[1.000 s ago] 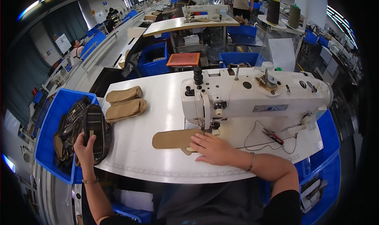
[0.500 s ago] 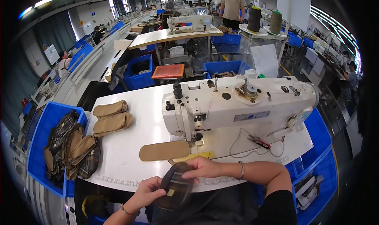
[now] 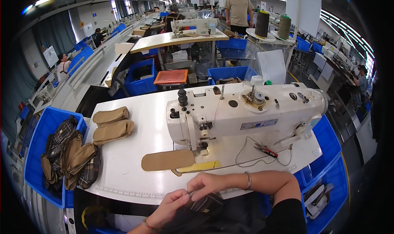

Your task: Using an industrial sewing machine to stitch together the fabric components of shoe uppers.

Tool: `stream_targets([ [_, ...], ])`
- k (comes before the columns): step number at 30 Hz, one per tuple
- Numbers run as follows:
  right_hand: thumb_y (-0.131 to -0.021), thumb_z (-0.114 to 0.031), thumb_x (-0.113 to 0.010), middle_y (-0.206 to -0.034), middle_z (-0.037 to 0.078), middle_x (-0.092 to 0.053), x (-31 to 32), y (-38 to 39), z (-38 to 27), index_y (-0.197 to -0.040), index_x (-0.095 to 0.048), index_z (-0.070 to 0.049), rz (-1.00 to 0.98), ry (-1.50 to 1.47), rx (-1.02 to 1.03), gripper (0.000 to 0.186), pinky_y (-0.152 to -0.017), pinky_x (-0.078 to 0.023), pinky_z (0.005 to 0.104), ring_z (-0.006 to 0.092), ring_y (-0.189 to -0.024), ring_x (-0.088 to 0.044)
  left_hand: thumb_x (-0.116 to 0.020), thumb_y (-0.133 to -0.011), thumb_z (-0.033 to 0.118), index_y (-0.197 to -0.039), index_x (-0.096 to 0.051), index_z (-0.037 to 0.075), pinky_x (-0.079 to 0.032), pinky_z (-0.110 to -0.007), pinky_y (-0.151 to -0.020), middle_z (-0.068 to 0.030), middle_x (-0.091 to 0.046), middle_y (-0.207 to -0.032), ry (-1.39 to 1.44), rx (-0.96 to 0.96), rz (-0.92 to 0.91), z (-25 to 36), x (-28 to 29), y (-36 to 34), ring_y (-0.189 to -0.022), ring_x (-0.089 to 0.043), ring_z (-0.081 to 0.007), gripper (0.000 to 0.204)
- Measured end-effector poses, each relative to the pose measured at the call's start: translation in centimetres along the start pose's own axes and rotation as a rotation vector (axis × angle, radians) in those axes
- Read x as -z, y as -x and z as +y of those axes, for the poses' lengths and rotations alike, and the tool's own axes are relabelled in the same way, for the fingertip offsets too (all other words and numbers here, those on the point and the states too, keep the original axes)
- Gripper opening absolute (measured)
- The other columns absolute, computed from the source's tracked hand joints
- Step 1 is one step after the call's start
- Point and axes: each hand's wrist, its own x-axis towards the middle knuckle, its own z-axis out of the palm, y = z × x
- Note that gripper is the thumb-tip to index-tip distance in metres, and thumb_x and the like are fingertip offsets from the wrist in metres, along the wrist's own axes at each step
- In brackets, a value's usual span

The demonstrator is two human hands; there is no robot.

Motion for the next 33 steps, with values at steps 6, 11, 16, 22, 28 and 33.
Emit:
stream_targets([
  [6,-0.092,-0.017,-0.071,-0.08,-0.005,-0.063,0.8,-0.2,0.0,-0.088,-0.065,-0.004,0.006,-0.032,-0.019,0.014,-0.069,-0.043,0.0203,0.0018,-0.076,-0.053,-0.06,-0.1,0.025,-0.093,-0.062,0.007,-0.039,-0.021,-0.073,0.0051,-0.058,-0.087,0.045,-0.016,0.053,-0.5,-0.3,0.1,-0.08,-0.049,-0.0041,0.02],
  [11,-0.089,-0.013,-0.073,-0.083,-0.003,-0.063,1.5,0.1,0.9,-0.09,-0.064,-0.004,-0.042,-0.149,-0.101,0.012,-0.07,-0.046,0.0211,0.0039,-0.079,-0.057,-0.059,-0.1,0.024,-0.101,-0.062,0.005,-0.044,-0.024,-0.084,0.0025,-0.061,-0.094,-0.187,-0.208,0.1,-0.9,-1.7,0.1,-0.091,-0.054,-0.005,0.019],
  [16,-0.088,-0.012,-0.073,-0.094,-0.001,-0.067,1.3,0.8,0.1,-0.1,-0.066,-0.002,0.155,-0.123,-0.119,0.017,-0.077,-0.048,0.0216,0.0046,-0.084,-0.06,-0.056,-0.101,0.021,-0.108,-0.057,0.003,-0.048,-0.03,-0.09,-0.006,-0.065,-0.107,0.176,-0.341,0.339,0.3,-0.6,-0.7,-0.101,-0.06,-0.0116,0.019],
  [22,-0.088,-0.01,-0.073,-0.092,0.001,-0.068,1.7,0.7,0.5,-0.1,-0.065,-0.001,0.187,-0.281,-0.091,0.017,-0.079,-0.049,0.0221,0.0053,-0.084,-0.061,-0.053,-0.098,0.032,-0.105,-0.055,0.005,-0.051,-0.035,-0.088,-0.0094,-0.066,-0.106,0.378,-0.507,0.485,2.4,1.8,1.4,-0.099,-0.064,-0.0176,0.028],
  [28,-0.084,-0.007,-0.076,-0.089,0.001,-0.068,1.9,1.0,0.8,-0.099,-0.066,0.0,0.227,-0.203,-0.081,0.02,-0.076,-0.048,0.0217,0.0055,-0.082,-0.061,-0.056,-0.092,0.049,-0.125,-0.055,-0.01,-0.048,-0.027,-0.083,-0.0108,-0.065,-0.112,0.054,-0.079,0.123,1.9,0.6,3.5,-0.097,-0.06,-0.013,0.067],
  [33,-0.084,-0.011,-0.078,-0.098,0.001,-0.068,1.8,0.5,0.1,-0.108,-0.066,-0.002,0.178,-0.013,-0.061,0.028,-0.083,-0.048,0.0217,0.0061,-0.092,-0.06,-0.052,-0.104,0.022,-0.093,-0.057,0.009,-0.039,-0.016,-0.067,0.0092,-0.055,-0.085,0.084,0.024,0.134,1.2,0.9,1.9,-0.076,-0.045,0.0012,0.018],
])
